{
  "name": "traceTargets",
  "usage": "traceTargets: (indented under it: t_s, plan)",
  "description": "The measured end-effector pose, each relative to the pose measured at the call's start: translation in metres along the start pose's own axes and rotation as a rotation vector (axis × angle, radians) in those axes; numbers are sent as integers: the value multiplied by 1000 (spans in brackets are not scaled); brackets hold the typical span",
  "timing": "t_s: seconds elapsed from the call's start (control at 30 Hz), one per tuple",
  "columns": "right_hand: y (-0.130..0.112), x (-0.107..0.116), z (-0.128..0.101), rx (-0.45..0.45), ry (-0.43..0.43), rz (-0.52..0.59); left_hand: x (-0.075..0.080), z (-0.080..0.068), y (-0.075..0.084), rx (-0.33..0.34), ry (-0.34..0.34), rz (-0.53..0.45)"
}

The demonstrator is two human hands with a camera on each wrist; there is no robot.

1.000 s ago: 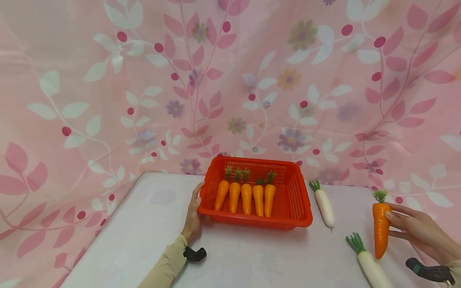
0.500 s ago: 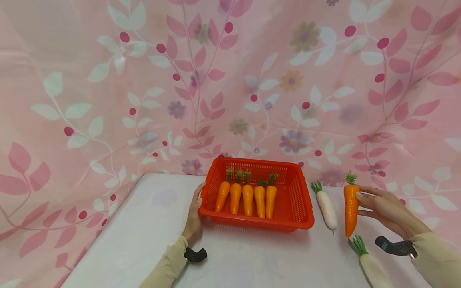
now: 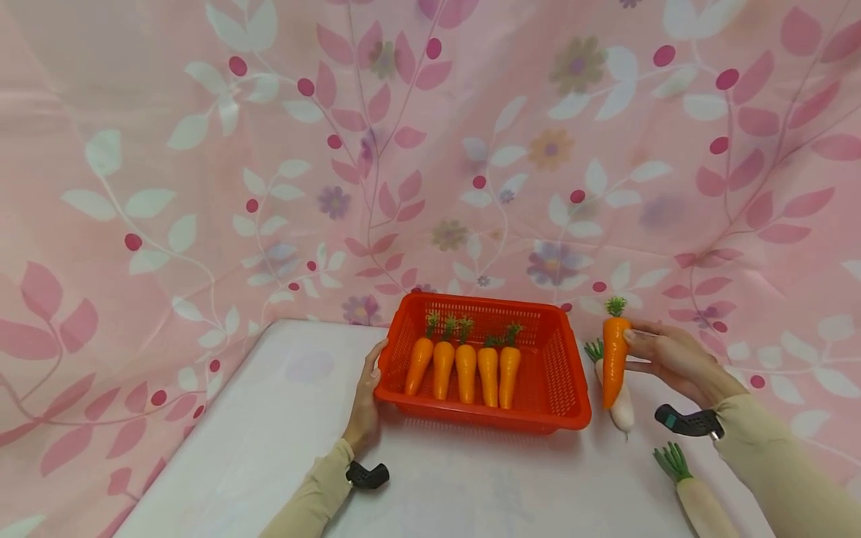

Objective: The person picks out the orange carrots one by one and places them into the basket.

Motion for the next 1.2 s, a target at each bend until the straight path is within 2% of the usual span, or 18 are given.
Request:
traceTargets:
  t_s: [0.17, 0.4, 0.5, 0.57, 0.6, 0.73, 0.8, 0.97, 1.2]
  plan:
    - [-11, -16, 15, 12, -3, 19, 1, 0, 0, 12, -2, -7]
    - [-14, -39, 37, 16, -2, 37, 1, 1, 0, -13, 0, -8]
    - [-12, -48, 47, 6, 2, 9, 1, 1, -3, -7, -3, -23]
    - [-11, -54, 53, -2, 3, -11, 0, 3, -13, -10, 13, -27]
    - [-11, -57, 56, -6, 4, -23, 0, 3, -13, -7, 18, -29]
    - [-12, -66, 65, -27, 6, -61, -2, 3, -11, -10, 23, -22]
    - [-13, -69, 69, -34, 10, -64, -2, 1, 0, -3, 10, -24]
    - [-18, -79, 72, -34, 40, -80, -3, 1, 0, -5, 8, -7]
    - [-23, -91, 79, 16, 122, -187, -1, 1, 1, -22, 17, 17]
Point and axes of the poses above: each hand's wrist, its own z-axis towards the middle knuckle, its own x-axis out of the back of the hand, y = z × x, the point moved 3 cm from there along z, towards the middle knuckle, and after that the axes turned 3 degrees about -z, right-handed, at the moved point
